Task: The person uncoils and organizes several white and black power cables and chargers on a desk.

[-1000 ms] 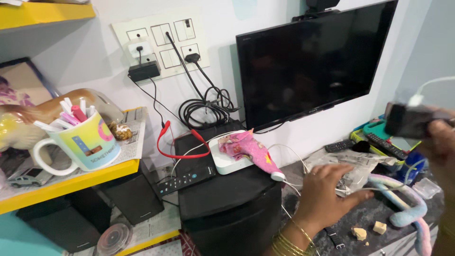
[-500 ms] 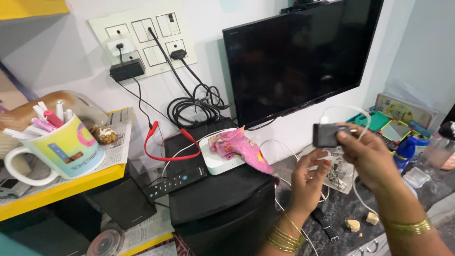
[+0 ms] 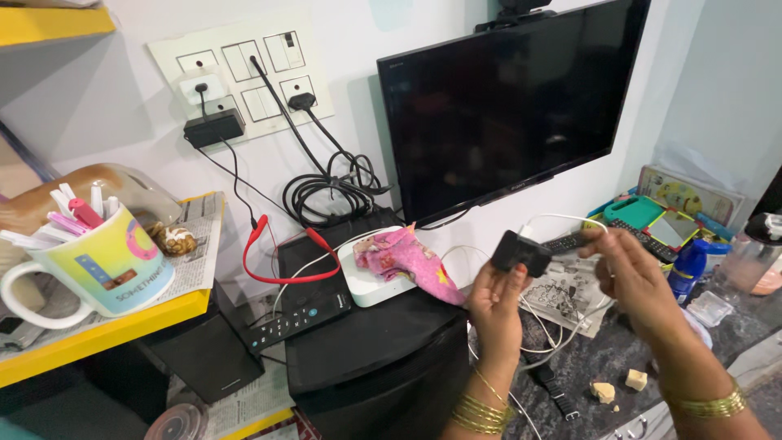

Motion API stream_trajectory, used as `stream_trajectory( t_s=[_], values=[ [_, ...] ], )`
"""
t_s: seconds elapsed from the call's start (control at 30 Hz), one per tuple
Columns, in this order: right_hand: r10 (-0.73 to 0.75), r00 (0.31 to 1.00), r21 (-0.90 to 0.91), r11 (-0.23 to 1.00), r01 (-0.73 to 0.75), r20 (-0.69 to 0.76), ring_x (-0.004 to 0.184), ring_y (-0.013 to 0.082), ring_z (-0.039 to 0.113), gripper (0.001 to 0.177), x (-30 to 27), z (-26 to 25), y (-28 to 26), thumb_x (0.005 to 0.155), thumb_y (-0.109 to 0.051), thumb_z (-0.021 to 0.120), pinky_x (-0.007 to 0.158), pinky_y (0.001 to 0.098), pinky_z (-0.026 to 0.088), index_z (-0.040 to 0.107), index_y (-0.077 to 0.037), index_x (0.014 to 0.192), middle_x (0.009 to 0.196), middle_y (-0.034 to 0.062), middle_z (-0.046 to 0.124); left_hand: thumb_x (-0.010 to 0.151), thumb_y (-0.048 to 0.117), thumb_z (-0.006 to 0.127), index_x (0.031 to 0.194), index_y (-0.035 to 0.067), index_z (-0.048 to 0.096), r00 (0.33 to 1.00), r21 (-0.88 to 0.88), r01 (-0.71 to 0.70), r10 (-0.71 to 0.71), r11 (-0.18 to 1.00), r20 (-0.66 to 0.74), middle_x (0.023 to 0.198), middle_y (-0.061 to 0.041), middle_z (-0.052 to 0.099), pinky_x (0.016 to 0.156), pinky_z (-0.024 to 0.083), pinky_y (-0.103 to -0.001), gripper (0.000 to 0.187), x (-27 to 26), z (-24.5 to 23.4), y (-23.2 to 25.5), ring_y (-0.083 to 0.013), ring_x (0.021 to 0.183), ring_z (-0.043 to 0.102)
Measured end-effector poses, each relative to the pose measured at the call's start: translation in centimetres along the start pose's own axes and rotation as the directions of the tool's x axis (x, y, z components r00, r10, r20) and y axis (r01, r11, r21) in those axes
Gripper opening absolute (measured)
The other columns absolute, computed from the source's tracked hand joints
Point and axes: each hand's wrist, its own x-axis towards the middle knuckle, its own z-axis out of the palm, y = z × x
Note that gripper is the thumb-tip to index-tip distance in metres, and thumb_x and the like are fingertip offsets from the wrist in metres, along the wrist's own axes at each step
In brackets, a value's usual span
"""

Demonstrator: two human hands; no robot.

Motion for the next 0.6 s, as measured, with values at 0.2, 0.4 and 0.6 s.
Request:
stream_trajectory(
  t_s=[0.2,0.4,0.6],
  values=[
    [-0.349,0.922,-0.597,0.708,0.376,0.166,0.069,0.0183,0.068,0.031,-0.7,0.8,1.7,0.098,-0.017,0.054,0.063,0.0346,0.054,0.069,-0.006,0.122,0.08,0.008,0.072,0.095,0.017,0.074,0.129,-0.004,0.06,1.0,-0.035,-0.018,0.019,0.999,0.001,0.113,-0.009,0.073,0.091,0.058,-0.03,0.042,0.6,0.5,0.7,-0.0143,0.103,0.07],
    [-0.264,0.845,-0.697,0.48,0.533,0.464,0.073,0.0351,0.071,0.027,-2.8,2.5,-0.1,0.09,-0.023,0.065,0.067,0.0436,0.057,0.071,-0.002,0.105,0.091,0.0181,0.074,0.098,0.013,0.073,0.133,-0.008,0.059,0.992,0.142,-0.1,0.089,0.985,0.086,0.118,-0.012,0.073,0.093,0.057,-0.027,0.044,1.4,0.1,-0.3,-0.0141,0.105,0.069],
    [-0.034,0.864,-0.797,0.367,0.479,0.503,0.068,0.0199,0.076,0.028,-2.2,1.4,-5.3,0.089,-0.04,0.07,0.066,0.0356,0.062,0.077,-0.015,0.099,0.084,0.0043,0.077,0.096,0.017,0.07,0.135,-0.003,0.063,0.98,0.599,-0.101,-0.026,0.794,0.199,0.111,-0.012,0.069,0.077,0.058,-0.026,0.044,1.2,0.3,2.0,-0.0145,0.091,0.07]
  ],
)
